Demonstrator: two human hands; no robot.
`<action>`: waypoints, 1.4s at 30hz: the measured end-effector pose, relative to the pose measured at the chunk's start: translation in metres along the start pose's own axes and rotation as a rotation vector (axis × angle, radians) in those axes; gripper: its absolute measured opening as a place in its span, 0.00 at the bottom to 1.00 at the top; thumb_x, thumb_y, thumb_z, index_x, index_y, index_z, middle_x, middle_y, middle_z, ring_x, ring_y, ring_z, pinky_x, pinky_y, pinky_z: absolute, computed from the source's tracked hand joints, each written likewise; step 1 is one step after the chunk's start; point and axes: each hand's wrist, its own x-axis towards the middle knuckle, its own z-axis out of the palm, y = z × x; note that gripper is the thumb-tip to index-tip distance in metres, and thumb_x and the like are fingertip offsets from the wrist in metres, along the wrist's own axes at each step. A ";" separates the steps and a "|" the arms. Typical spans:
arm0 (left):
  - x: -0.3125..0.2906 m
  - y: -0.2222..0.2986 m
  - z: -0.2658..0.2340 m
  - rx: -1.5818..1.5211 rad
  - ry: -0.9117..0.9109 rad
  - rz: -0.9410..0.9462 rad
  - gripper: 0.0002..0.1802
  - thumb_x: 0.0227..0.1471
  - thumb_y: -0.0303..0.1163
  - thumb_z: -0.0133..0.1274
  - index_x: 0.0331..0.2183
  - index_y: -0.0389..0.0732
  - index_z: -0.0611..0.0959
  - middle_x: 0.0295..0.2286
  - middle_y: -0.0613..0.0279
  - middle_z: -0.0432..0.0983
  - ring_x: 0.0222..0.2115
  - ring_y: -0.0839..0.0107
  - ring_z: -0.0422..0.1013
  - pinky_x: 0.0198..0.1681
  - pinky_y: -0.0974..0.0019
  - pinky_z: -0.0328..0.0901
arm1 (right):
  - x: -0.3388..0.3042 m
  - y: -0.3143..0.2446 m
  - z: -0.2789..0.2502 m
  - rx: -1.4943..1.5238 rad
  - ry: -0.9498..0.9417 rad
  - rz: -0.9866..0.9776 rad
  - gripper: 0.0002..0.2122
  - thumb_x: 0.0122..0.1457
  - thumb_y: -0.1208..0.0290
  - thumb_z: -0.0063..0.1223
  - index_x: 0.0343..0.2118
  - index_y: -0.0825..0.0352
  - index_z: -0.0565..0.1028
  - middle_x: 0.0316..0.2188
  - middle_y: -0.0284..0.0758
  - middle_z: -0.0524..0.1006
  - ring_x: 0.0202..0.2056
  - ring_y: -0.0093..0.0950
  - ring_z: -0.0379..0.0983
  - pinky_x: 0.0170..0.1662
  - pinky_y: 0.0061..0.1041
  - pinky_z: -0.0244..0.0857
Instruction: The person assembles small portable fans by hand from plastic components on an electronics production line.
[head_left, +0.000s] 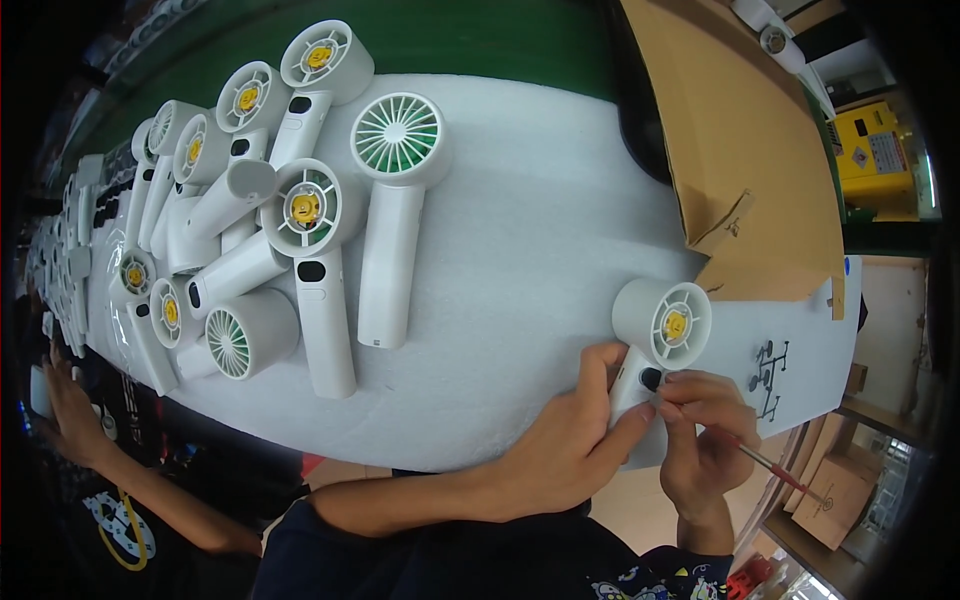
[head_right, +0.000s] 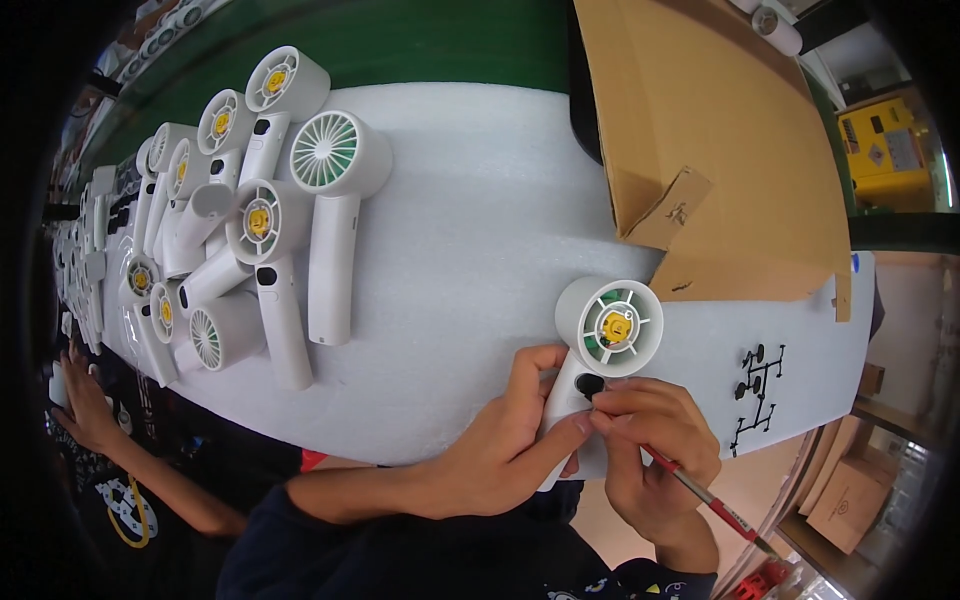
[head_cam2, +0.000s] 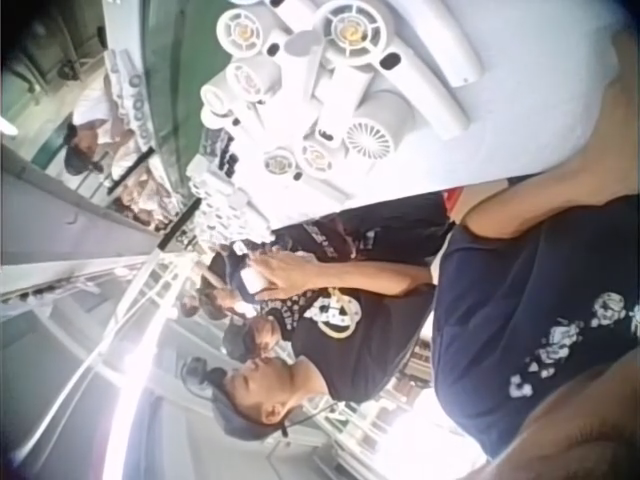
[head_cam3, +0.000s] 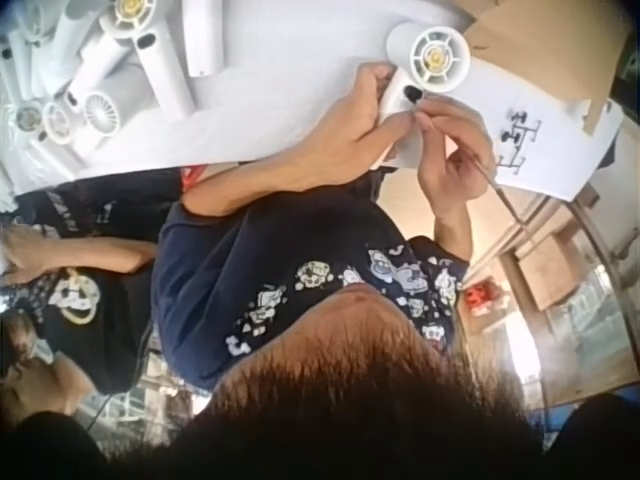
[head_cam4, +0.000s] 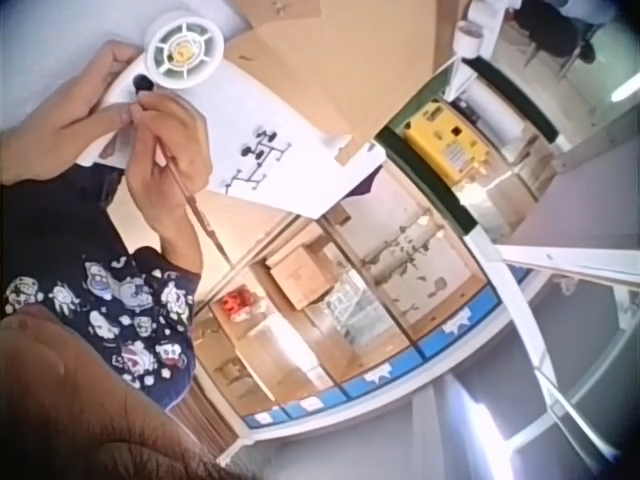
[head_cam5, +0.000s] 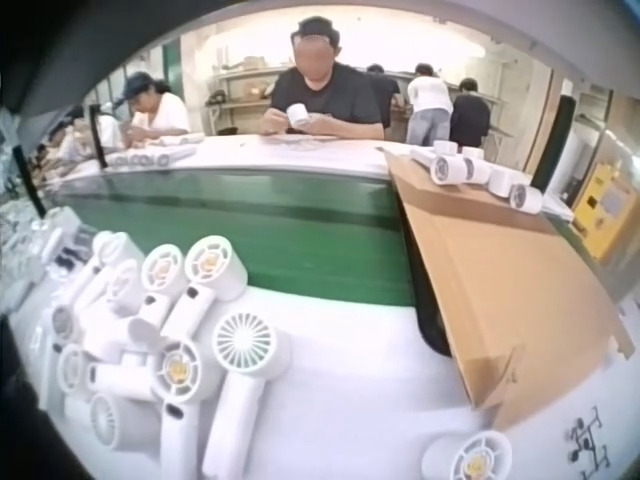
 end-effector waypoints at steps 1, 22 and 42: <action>0.000 0.000 -0.001 0.005 -0.004 -0.004 0.21 0.57 0.31 0.42 0.46 0.32 0.53 0.23 0.44 0.71 0.20 0.59 0.72 0.24 0.60 0.64 | 0.000 0.000 0.001 -0.033 -0.008 -0.010 0.11 0.46 0.88 0.56 0.29 0.68 0.69 0.28 0.41 0.78 0.34 0.38 0.75 0.40 0.30 0.70; 0.001 -0.008 0.003 0.111 0.034 0.067 0.23 0.55 0.28 0.43 0.46 0.30 0.53 0.21 0.37 0.70 0.20 0.44 0.71 0.22 0.51 0.62 | 0.002 -0.006 -0.002 -0.218 -0.040 -0.133 0.11 0.43 0.88 0.59 0.27 0.69 0.70 0.27 0.42 0.78 0.34 0.38 0.76 0.37 0.28 0.71; 0.000 -0.005 0.003 0.087 0.024 0.072 0.22 0.55 0.27 0.43 0.46 0.30 0.53 0.21 0.37 0.70 0.20 0.45 0.71 0.22 0.52 0.62 | 0.003 -0.007 -0.001 -0.197 -0.038 -0.152 0.11 0.43 0.88 0.59 0.28 0.69 0.70 0.27 0.42 0.78 0.33 0.39 0.76 0.37 0.29 0.72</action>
